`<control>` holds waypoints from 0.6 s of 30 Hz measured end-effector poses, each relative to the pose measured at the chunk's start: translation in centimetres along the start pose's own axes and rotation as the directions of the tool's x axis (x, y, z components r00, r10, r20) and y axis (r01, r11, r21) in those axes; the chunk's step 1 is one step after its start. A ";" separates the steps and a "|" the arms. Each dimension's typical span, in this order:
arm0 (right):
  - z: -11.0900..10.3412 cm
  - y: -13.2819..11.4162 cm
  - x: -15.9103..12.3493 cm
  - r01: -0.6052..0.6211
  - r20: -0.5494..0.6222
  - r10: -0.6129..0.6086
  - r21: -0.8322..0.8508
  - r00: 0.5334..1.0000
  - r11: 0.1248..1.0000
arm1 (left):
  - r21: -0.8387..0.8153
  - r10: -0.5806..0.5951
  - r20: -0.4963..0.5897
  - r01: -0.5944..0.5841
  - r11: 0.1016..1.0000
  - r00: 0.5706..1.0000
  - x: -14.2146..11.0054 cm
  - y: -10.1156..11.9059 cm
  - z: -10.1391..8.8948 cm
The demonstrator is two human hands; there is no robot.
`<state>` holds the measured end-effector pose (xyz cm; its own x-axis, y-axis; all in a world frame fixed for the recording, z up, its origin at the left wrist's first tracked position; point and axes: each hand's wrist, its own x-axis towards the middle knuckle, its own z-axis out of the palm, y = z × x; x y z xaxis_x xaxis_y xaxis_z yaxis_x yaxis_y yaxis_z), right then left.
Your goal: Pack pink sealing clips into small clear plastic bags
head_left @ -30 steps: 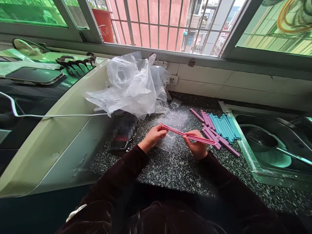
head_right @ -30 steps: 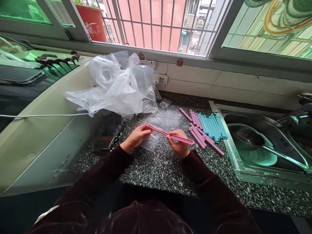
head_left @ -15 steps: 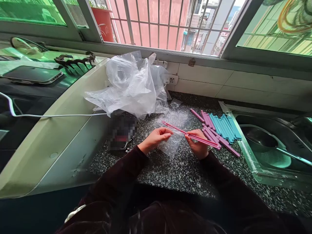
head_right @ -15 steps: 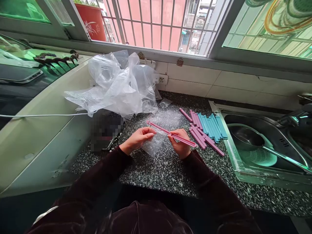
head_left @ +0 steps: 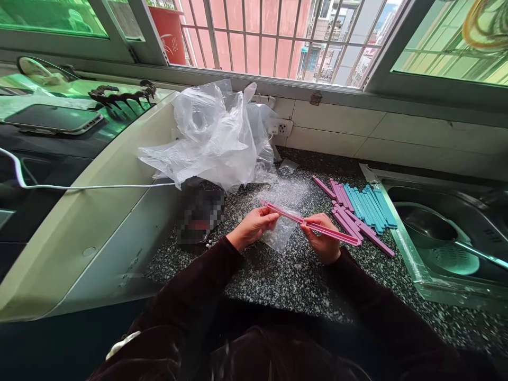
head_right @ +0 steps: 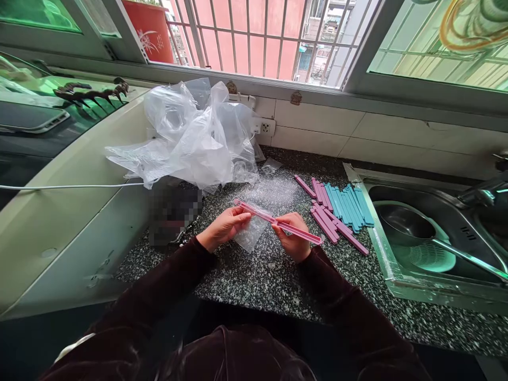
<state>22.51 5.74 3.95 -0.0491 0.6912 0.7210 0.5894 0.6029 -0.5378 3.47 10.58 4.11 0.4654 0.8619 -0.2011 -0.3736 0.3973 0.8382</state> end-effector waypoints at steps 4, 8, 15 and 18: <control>0.1 0.0 0.0 0.030 -0.006 -0.030 0.015 1.000 0.999 | -0.049 -0.016 -0.019 0.015 0.999 1.000 0.0 0.1 0.2; 0.1 0.0 -0.1 0.012 0.008 -0.012 0.012 1.000 1.000 | -0.016 -0.008 -0.026 0.007 1.000 1.000 0.2 -0.1 -0.1; -0.1 0.0 -0.1 -0.020 0.031 0.020 0.014 0.999 1.000 | -0.003 -0.001 -0.047 0.001 1.000 0.999 0.4 -0.4 -0.4; -0.2 0.1 0.0 -0.013 0.048 0.012 0.013 0.999 1.000 | -0.027 -0.005 -0.065 0.003 1.000 0.998 0.4 -0.4 -0.3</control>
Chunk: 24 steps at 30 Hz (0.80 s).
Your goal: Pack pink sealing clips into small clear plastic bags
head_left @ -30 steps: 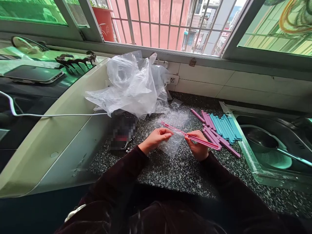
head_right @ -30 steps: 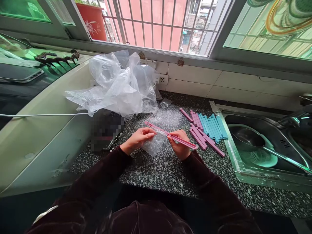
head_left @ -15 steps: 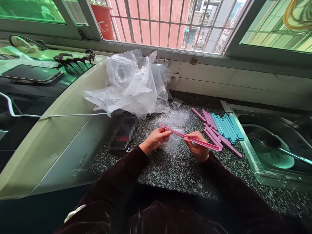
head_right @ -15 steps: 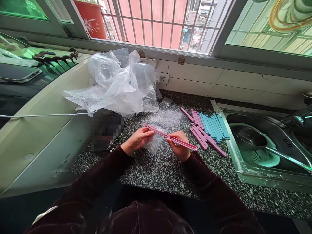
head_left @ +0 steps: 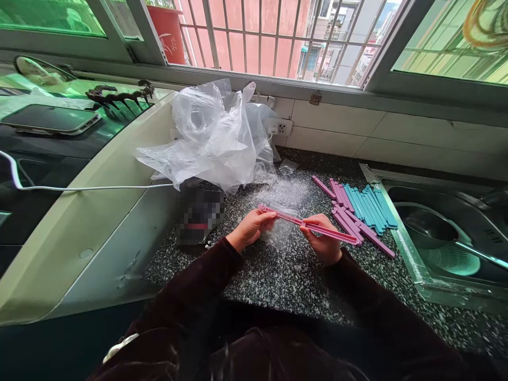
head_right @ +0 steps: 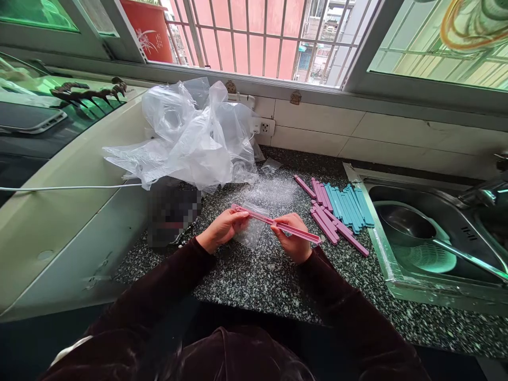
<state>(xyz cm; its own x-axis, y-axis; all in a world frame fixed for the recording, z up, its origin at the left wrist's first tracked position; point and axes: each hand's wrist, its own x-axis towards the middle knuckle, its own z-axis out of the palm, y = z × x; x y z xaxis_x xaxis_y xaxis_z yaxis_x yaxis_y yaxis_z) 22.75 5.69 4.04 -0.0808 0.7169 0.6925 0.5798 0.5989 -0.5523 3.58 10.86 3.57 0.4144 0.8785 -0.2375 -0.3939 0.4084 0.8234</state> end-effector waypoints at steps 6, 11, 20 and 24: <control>-0.9 0.6 0.2 0.070 0.007 -0.070 -0.053 0.998 0.996 | -0.076 0.024 -0.058 -0.029 0.997 0.998 -0.1 0.1 0.1; -1.6 0.5 0.5 0.105 -0.020 -0.106 -0.070 0.994 0.992 | -0.081 0.031 -0.054 -0.036 0.996 0.998 -0.2 0.2 0.2; -1.7 -0.5 0.5 0.115 -0.030 -0.119 -0.098 0.992 0.988 | 0.085 0.070 0.017 -0.071 0.994 0.997 -0.2 -0.5 0.2; -1.6 -0.5 0.4 0.169 -0.021 -0.172 -0.101 0.985 0.980 | 0.149 0.098 0.031 -0.101 0.984 0.995 -0.4 -0.6 0.2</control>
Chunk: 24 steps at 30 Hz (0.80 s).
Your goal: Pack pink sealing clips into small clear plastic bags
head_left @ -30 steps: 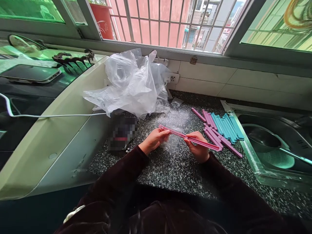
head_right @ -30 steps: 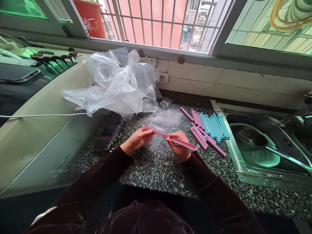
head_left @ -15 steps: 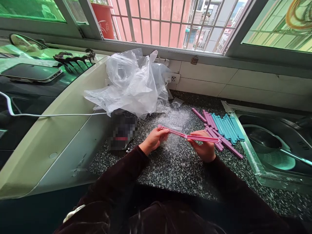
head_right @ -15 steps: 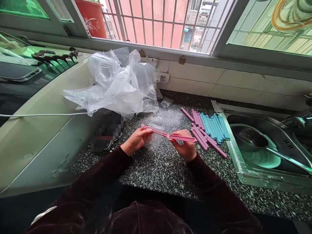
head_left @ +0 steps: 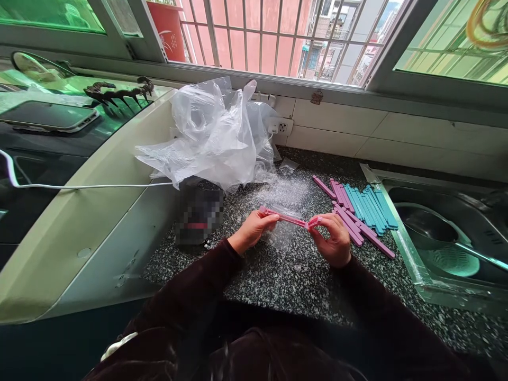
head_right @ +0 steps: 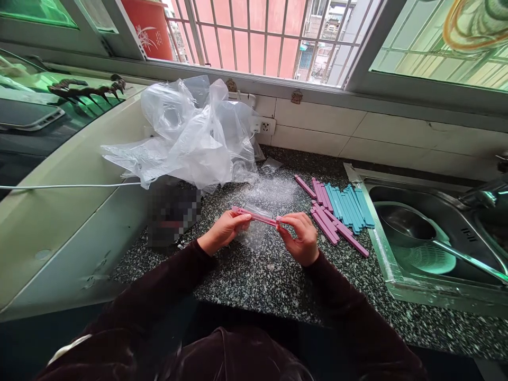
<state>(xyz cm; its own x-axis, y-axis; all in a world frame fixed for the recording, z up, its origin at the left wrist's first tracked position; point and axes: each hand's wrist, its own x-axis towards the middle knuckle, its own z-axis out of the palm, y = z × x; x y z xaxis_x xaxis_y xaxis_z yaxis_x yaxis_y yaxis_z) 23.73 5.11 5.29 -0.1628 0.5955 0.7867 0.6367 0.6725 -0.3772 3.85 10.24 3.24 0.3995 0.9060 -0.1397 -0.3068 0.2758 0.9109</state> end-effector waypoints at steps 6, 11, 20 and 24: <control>0.2 -0.1 -0.1 0.093 0.021 -0.092 -0.057 0.995 0.994 | 0.046 0.035 -0.007 -0.034 0.998 0.999 -0.4 0.1 0.5; 0.5 -0.2 -0.2 0.095 0.029 -0.093 -0.079 0.995 0.992 | 0.053 0.051 -0.006 -0.051 0.997 0.999 -0.5 -0.1 0.8; 0.9 0.0 -0.5 0.095 0.062 -0.090 -0.079 0.994 0.992 | 0.094 0.072 0.018 -0.074 0.993 0.997 -0.7 -0.2 1.1; 1.0 0.1 -0.6 0.090 0.067 -0.084 -0.086 0.994 0.992 | 0.112 0.064 0.002 -0.064 0.992 0.998 -0.7 -0.1 1.1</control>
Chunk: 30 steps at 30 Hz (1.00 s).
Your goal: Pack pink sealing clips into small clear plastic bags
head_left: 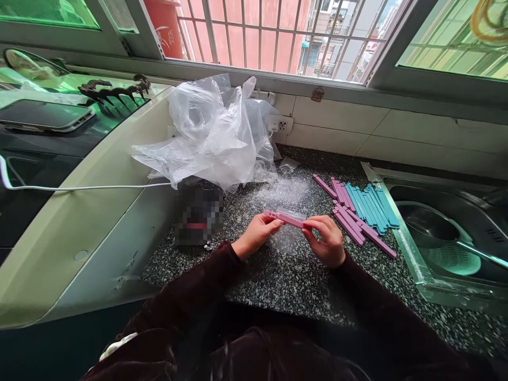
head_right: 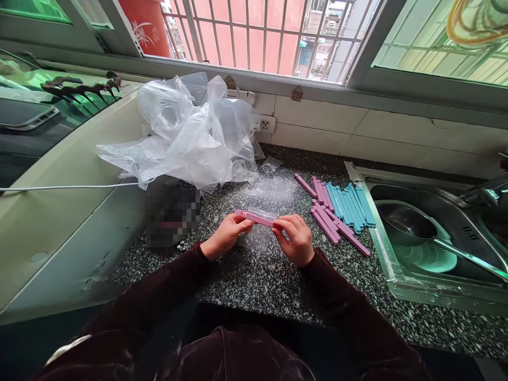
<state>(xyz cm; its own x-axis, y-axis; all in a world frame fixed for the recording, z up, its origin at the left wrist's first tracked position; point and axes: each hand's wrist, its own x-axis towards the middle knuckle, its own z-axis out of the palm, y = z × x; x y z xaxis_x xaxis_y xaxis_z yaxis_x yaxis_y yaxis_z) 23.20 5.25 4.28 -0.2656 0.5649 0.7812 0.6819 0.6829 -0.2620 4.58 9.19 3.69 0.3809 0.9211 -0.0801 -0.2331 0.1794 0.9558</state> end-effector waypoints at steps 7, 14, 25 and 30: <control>0.3 0.1 -0.2 -0.024 0.009 0.024 -0.005 1.000 1.000 | 0.044 0.034 0.013 -0.034 0.998 0.999 -0.2 0.2 0.0; 0.5 0.2 -0.3 -0.057 0.061 0.056 0.023 0.997 0.998 | 0.057 0.074 0.012 -0.074 0.996 0.997 -0.3 0.5 0.1; 0.8 0.3 -0.5 -0.099 0.092 0.093 0.064 0.991 0.993 | 0.139 0.065 0.036 -0.069 0.988 0.997 -0.3 0.7 -0.1; 0.8 0.3 -0.5 -0.088 0.098 0.081 0.059 0.992 0.994 | 0.180 0.080 0.056 -0.089 0.980 0.995 -0.3 0.8 -0.4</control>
<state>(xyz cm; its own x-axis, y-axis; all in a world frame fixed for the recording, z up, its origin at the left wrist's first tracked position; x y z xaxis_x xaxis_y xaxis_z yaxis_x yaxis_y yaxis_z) 22.98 5.57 3.35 -0.2747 0.6614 0.6979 0.6609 0.6571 -0.3625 3.91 9.21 4.38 0.4108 0.9117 0.0123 -0.1011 0.0321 0.9944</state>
